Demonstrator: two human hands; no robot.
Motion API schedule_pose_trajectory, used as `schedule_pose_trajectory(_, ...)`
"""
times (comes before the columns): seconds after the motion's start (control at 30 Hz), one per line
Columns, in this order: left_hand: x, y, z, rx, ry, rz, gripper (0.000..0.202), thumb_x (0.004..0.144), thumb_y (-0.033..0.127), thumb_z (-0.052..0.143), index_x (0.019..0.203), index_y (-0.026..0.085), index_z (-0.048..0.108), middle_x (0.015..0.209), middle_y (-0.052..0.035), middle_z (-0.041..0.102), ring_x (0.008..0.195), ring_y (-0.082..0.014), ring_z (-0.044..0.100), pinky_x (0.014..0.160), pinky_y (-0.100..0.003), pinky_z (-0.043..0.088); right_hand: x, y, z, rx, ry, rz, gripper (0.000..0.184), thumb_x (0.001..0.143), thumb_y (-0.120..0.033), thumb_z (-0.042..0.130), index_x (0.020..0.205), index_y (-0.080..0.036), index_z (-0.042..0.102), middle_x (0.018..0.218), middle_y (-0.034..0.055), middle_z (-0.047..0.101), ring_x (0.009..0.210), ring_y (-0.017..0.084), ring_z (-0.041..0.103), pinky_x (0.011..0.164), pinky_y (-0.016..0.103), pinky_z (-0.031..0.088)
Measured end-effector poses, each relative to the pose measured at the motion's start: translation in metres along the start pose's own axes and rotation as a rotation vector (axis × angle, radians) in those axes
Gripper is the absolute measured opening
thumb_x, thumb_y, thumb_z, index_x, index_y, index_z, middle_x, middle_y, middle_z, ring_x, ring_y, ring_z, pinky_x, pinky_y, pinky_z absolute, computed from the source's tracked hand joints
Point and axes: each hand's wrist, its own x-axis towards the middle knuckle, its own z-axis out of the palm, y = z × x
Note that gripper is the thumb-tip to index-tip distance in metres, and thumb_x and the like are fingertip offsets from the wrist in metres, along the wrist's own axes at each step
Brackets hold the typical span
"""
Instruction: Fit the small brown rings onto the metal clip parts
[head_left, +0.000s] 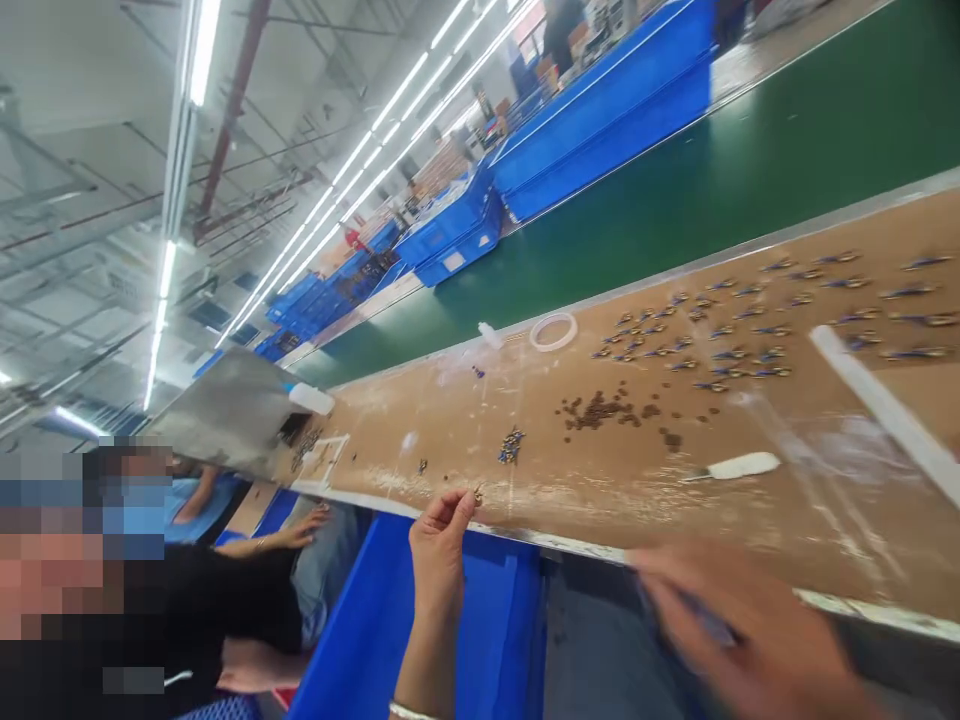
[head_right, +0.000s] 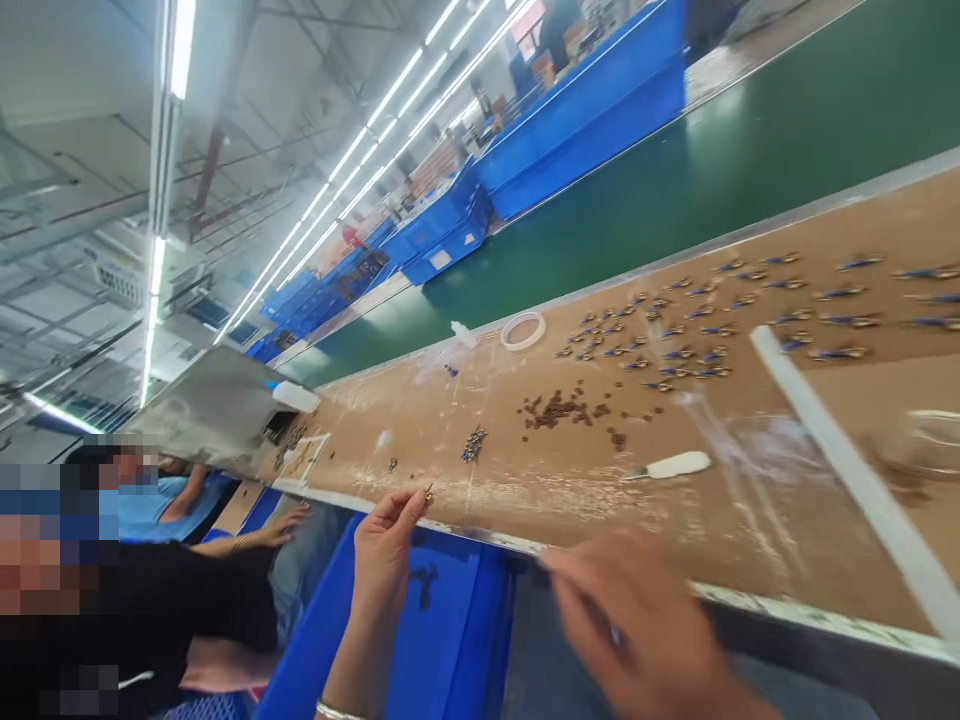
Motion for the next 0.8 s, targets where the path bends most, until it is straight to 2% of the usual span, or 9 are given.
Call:
schedule_pose_trajectory(0.07,0.012,-0.01,-0.023,0.115,0.088,0.064,0.026,0.066,0.036,0.082,0.079,0.014,0.074,0.072,-0.0026,0.072,0.07,-0.014,0.064,0.071,-0.024,0.048,0.012,-0.024,0.05,0.158,-0.27,-0.181,0.013,0.09,-0.016,0.054,0.095,-0.022,0.064,0.074,0.002,0.069,0.065,0.015,0.063,0.061,0.032,0.048)
schedule_pose_trajectory(0.17,0.029,-0.021,-0.043,0.228,0.14,0.097,0.024,0.071,0.037,0.077,0.078,0.015,0.072,0.073,-0.0021,0.071,0.071,-0.0142,0.062,0.07,-0.023,0.047,0.021,-0.045,0.117,0.177,-0.654,-0.391,0.011,0.085,-0.017,0.059,0.074,-0.019,0.062,0.066,0.0018,0.064,0.06,0.017,0.058,0.055,0.033,0.043)
schedule_pose_trajectory(0.27,0.047,-0.032,-0.052,0.307,0.161,0.091,0.022,0.072,0.037,0.075,0.076,0.015,0.072,0.072,-0.0016,0.07,0.07,-0.0147,0.06,0.068,-0.023,0.045,0.022,-0.057,0.169,0.164,-1.01,-0.629,0.008,0.08,-0.021,0.066,0.074,-0.016,0.064,0.071,0.0043,0.068,0.063,0.019,0.061,0.06,0.035,0.044)
schedule_pose_trajectory(0.33,0.058,-0.039,-0.055,0.355,0.175,0.087,0.021,0.072,0.036,0.075,0.073,0.016,0.073,0.07,-0.0012,0.07,0.069,-0.0151,0.059,0.068,-0.024,0.044,0.019,-0.063,0.195,0.194,-1.188,-0.718,0.007,0.082,-0.021,0.064,0.079,-0.015,0.066,0.075,0.0058,0.07,0.067,0.02,0.064,0.063,0.036,0.045)
schedule_pose_trajectory(0.4,0.067,-0.045,-0.059,0.398,0.186,0.081,0.019,0.071,0.036,0.074,0.072,0.016,0.072,0.069,-0.0006,0.069,0.068,-0.0151,0.059,0.067,-0.024,0.043,0.016,-0.067,0.215,0.248,-1.271,-0.744,0.01,0.086,-0.022,0.061,0.083,-0.015,0.067,0.081,0.0064,0.072,0.07,0.02,0.066,0.061,0.035,0.044)
schedule_pose_trajectory(0.5,0.074,-0.051,-0.063,0.45,0.194,0.07,0.018,0.073,0.036,0.072,0.073,0.018,0.072,0.07,-0.0001,0.069,0.068,-0.0151,0.059,0.067,-0.024,0.043,0.013,-0.065,0.231,0.322,-1.285,-0.721,0.014,0.088,-0.026,0.058,0.085,-0.015,0.067,0.084,0.0054,0.073,0.072,0.019,0.066,0.058,0.035,0.043)
schedule_pose_trajectory(0.67,0.075,-0.056,-0.063,0.57,0.157,0.089,0.019,0.079,0.037,0.067,0.079,0.019,0.072,0.078,-0.0012,0.073,0.074,-0.0164,0.063,0.071,-0.024,0.046,0.012,-0.054,0.234,0.412,-1.243,-0.563,0.013,0.086,-0.026,0.061,0.082,-0.015,0.067,0.078,0.0037,0.072,0.068,0.018,0.065,0.055,0.033,0.038)
schedule_pose_trajectory(0.8,0.076,-0.058,-0.058,0.657,0.141,0.121,0.018,0.081,0.036,0.065,0.08,0.019,0.072,0.078,-0.0011,0.074,0.075,-0.0166,0.065,0.072,-0.024,0.046,0.011,-0.051,0.234,0.407,-1.303,-0.467,0.014,0.087,-0.026,0.059,0.088,-0.015,0.068,0.083,0.005,0.073,0.071,0.019,0.067,0.058,0.034,0.04)
